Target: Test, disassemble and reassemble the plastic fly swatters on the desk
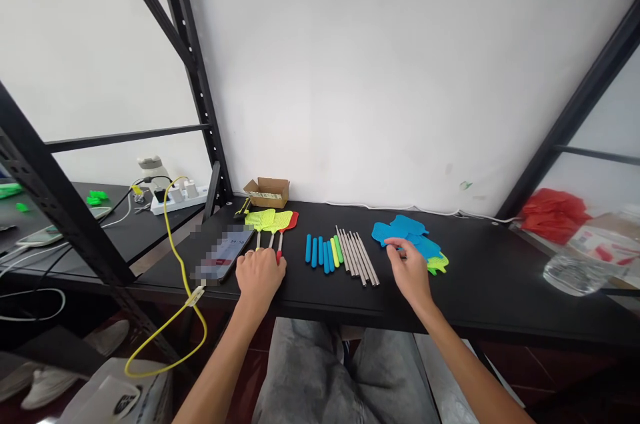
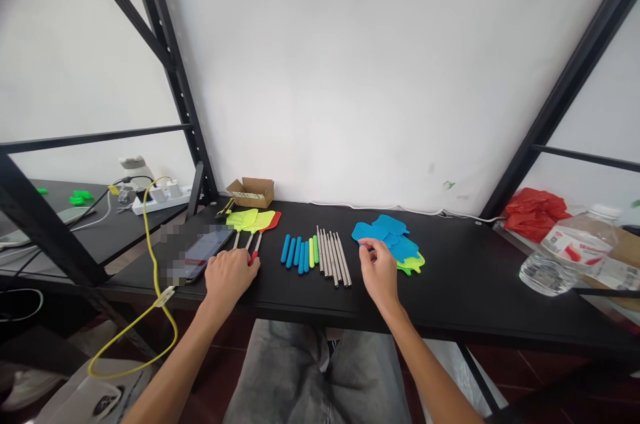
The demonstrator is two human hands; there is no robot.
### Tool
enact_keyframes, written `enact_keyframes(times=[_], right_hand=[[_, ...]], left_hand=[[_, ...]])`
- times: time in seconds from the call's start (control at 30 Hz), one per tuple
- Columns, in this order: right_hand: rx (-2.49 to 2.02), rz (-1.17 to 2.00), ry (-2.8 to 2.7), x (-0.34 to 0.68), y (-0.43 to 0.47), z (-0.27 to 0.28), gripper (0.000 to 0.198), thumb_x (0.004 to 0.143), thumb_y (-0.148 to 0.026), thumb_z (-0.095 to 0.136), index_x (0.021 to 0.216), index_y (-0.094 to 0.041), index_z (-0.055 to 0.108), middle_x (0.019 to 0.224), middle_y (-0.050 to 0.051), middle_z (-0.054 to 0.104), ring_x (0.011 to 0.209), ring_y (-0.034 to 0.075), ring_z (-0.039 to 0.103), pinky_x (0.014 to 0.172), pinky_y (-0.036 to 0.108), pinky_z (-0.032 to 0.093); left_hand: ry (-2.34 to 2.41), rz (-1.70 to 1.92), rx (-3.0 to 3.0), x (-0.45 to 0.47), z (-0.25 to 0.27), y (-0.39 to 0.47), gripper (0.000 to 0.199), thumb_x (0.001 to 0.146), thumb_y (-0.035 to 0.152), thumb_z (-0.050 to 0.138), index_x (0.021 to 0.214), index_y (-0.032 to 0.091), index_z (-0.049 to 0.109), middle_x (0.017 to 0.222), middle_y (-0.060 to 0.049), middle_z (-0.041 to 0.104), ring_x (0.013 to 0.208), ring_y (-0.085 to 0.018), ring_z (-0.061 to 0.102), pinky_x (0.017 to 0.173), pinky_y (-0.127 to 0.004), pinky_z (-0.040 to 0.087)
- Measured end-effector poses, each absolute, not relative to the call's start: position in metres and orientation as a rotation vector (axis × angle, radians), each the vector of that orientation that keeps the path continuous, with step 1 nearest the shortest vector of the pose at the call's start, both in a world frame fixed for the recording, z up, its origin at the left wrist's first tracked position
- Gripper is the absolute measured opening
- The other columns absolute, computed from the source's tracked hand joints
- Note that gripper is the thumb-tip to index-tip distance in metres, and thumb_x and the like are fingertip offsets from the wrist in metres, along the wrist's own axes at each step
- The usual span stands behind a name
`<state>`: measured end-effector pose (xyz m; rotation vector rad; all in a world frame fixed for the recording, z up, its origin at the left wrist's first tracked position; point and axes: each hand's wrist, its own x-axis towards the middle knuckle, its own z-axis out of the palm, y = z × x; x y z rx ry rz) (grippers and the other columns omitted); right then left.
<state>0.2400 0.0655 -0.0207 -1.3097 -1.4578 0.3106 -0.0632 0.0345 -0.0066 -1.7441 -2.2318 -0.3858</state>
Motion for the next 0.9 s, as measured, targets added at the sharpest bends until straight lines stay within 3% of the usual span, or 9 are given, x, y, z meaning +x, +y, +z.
enact_keyframes(times=[0.33,0.53,0.7,0.8,0.9], right_hand=[[-1.251,0.365,-1.552,0.22,0.068,-0.02,0.03,0.086,-0.039,0.047,0.09,-0.017,0.068,0.094,0.01,0.07,0.073,0.023,0.061,0.064,0.032,0.046],[-1.219,0.492,-1.571,0.207,0.065,-0.012,0.034,0.086,-0.043,0.049,0.094,-0.018,0.07,0.083,0.008,0.07,0.071,0.024,0.062,0.061,0.032,0.046],[-1.052,1.012,-1.407,0.184,0.069,-0.006,0.046,0.086,-0.056,0.051,0.108,-0.019,0.067,0.1,0.011,0.071,0.077,0.023,0.064,0.053,0.029,0.049],[-0.912,1.351,-1.177,0.17,0.075,-0.002,0.045,0.085,-0.055,0.056,0.109,-0.019,0.066,0.108,0.013,0.069,0.085,0.023,0.067,0.063,0.031,0.054],[-0.808,1.489,-1.019,0.159,0.079,0.002,0.036,0.085,-0.05,0.061,0.101,-0.019,0.068,0.107,0.012,0.069,0.086,0.022,0.068,0.074,0.033,0.055]], left_hand=[[-2.271,-0.661,-1.852,-0.045,0.01,0.027,0.033,0.085,0.036,0.046,0.066,0.018,0.066,0.072,-0.013,0.068,0.073,-0.029,0.064,0.062,-0.032,0.036],[-2.192,-1.079,-2.15,-0.036,0.017,0.026,0.037,0.09,0.041,0.043,0.062,0.022,0.057,0.061,-0.005,0.063,0.061,-0.022,0.059,0.054,-0.027,0.028],[-1.996,-1.494,-2.386,-0.013,0.012,0.02,0.033,0.092,0.042,0.043,0.068,0.022,0.054,0.057,0.0,0.059,0.057,-0.018,0.055,0.054,-0.024,0.028],[-1.923,-1.588,-2.457,0.002,0.003,0.016,0.025,0.092,0.04,0.044,0.076,0.023,0.053,0.06,0.001,0.059,0.056,-0.017,0.054,0.054,-0.024,0.028],[-1.913,-1.552,-2.528,0.014,-0.005,0.013,0.017,0.092,0.038,0.045,0.085,0.023,0.049,0.062,0.002,0.057,0.053,-0.016,0.053,0.052,-0.024,0.027]])
